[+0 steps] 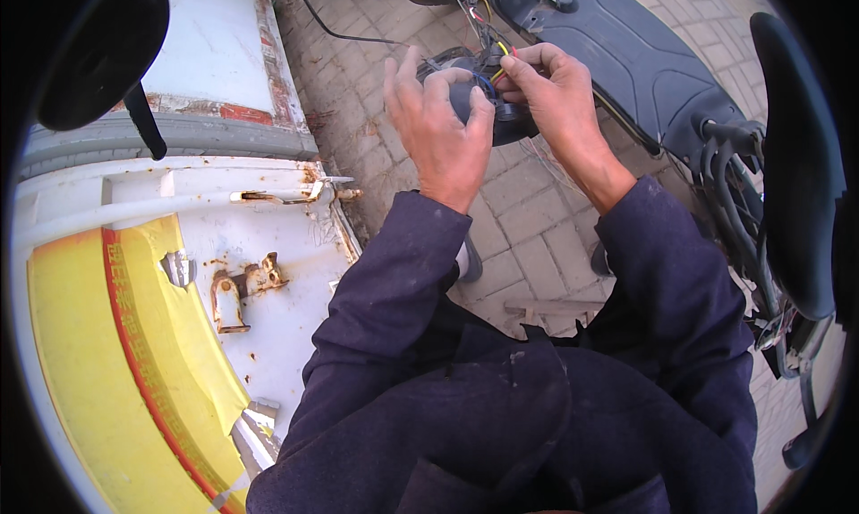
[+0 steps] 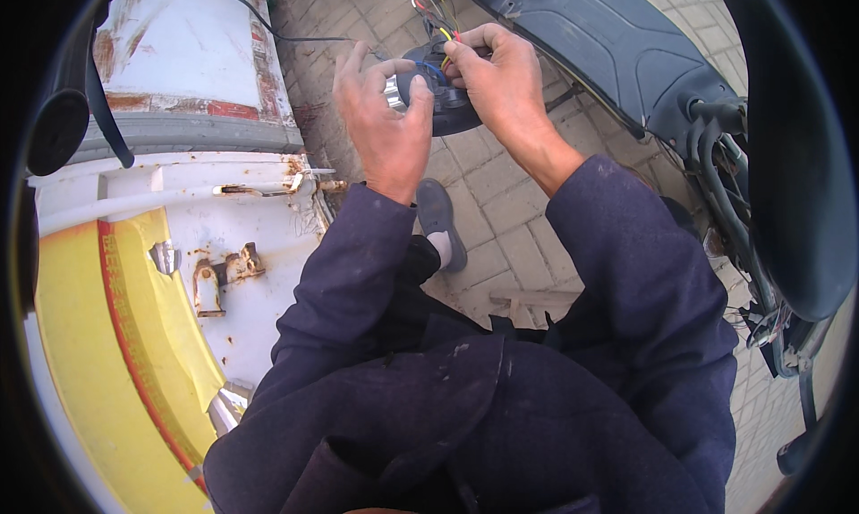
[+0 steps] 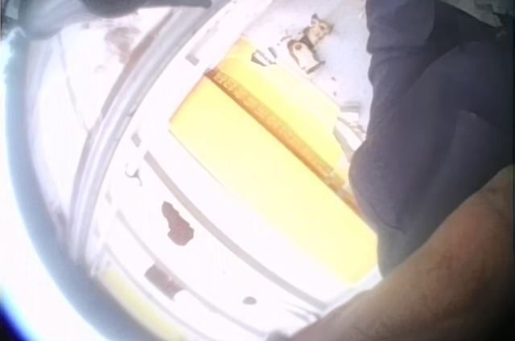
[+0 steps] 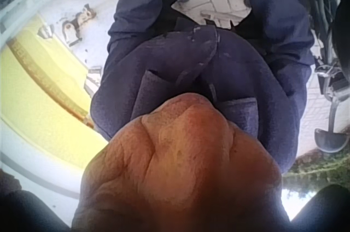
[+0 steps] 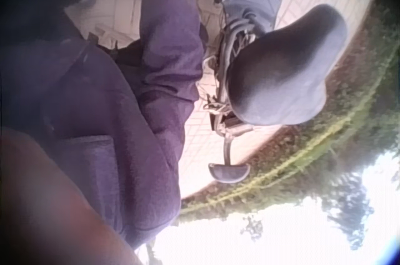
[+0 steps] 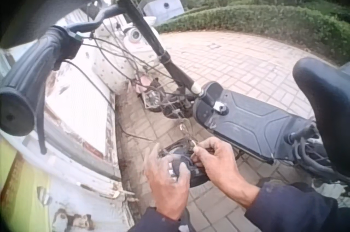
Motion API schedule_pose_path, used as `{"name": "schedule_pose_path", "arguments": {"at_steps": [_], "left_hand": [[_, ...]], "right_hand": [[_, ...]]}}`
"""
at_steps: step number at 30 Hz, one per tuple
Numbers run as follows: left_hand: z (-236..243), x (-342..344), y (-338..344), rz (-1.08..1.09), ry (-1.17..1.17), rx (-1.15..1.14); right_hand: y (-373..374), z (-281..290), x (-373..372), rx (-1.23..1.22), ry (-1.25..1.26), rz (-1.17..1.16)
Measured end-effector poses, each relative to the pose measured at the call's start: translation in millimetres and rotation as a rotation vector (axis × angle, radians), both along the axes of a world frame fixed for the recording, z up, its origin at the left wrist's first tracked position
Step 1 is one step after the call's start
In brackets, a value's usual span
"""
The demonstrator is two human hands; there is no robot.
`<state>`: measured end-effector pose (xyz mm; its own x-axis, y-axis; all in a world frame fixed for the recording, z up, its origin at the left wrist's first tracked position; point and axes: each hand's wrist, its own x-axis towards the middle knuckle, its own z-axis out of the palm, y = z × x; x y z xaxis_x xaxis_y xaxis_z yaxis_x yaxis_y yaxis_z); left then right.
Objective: The person repairs an electric scooter by connecting wires at the handlebar and under the seat. They twist and secure wire ends, then route and connect additional wires near the controller under the seat.
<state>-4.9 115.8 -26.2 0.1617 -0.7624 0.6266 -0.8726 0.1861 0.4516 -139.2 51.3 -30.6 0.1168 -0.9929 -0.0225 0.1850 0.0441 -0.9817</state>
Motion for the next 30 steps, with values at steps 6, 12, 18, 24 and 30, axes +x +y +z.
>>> {"name": "schedule_pose_path", "arguments": {"at_steps": [6, 12, 18, 24, 30], "left_hand": [[-8, -19, 10, 0.001, -0.072, 0.031], [-20, -26, 13, 0.070, -0.017, 0.056], [-21, -12, 10, 0.027, 0.161, 0.057], [-17, -7, 9, -0.050, 0.351, 0.032], [-20, -8, 0, -0.132, 0.836, 0.066]], "right_hand": [[2, 6, 0, 0.020, -0.001, -0.052], [3, 10, -1, 0.104, -0.115, -0.004], [0, 13, -1, 0.061, -0.166, 0.057], [-2, 19, -5, 0.075, -0.190, 0.099], [0, 22, -4, 0.010, -0.162, 0.122]]}}
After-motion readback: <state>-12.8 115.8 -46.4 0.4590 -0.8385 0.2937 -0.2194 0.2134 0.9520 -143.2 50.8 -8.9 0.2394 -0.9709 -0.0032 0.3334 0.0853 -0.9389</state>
